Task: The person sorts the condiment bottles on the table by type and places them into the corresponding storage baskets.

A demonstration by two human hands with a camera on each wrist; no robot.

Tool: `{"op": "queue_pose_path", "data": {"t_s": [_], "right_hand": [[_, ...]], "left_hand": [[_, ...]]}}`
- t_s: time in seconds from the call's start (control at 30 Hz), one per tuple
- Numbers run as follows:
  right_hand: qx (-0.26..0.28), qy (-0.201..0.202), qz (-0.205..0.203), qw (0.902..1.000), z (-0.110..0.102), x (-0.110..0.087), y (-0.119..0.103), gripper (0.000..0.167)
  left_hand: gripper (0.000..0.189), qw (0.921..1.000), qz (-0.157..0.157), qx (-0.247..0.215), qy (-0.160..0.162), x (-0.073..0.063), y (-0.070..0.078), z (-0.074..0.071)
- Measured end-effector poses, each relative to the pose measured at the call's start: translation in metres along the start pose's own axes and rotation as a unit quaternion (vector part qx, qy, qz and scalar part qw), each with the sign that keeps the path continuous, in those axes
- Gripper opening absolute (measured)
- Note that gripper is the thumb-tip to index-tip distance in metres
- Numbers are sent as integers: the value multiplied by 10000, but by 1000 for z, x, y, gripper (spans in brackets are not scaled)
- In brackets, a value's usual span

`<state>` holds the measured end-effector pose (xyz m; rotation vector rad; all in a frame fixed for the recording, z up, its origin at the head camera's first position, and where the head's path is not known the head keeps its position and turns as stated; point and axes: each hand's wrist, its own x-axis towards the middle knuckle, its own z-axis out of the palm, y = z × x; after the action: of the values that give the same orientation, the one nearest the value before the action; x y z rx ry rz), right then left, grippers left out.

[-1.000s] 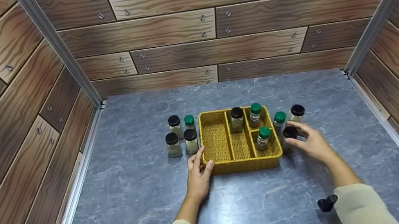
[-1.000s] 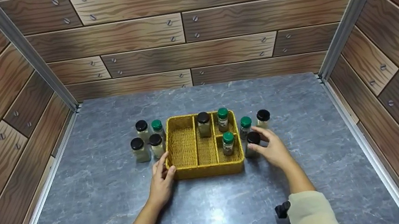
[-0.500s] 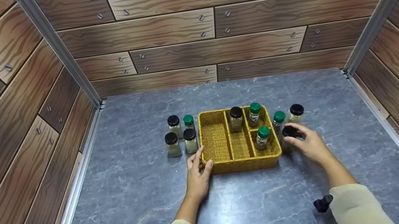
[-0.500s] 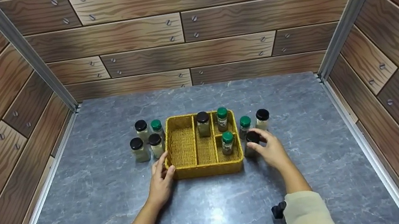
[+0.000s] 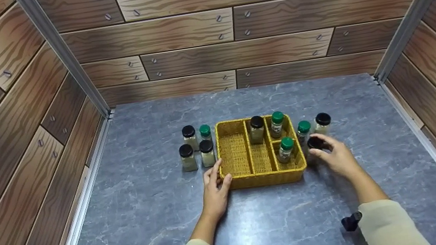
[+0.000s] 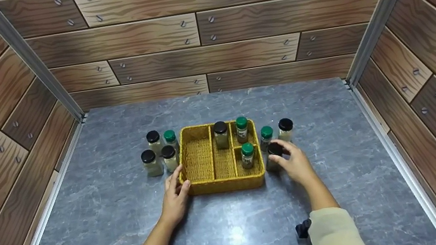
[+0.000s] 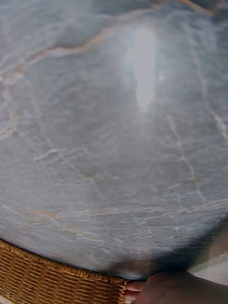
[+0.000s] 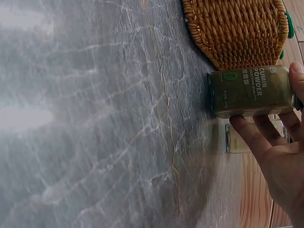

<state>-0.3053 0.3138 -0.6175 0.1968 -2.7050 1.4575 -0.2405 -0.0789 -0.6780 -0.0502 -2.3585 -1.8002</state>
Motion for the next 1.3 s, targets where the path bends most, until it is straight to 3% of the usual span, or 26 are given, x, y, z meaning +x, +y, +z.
{"op": "queue_pose_path", "data": {"t_s": [0.63, 1.0, 1.3], "right_hand": [[87, 162, -15, 9998, 1, -2, -1, 53], [481, 392, 353, 9974, 1, -5, -5, 64], [397, 267, 474, 9977, -10, -5, -7, 57]], "left_hand": [[58, 10000, 45, -35, 18, 0, 0, 1], [58, 10000, 55, 34, 20, 0, 2, 0], [58, 10000, 72, 59, 33, 0, 2, 1]]}}
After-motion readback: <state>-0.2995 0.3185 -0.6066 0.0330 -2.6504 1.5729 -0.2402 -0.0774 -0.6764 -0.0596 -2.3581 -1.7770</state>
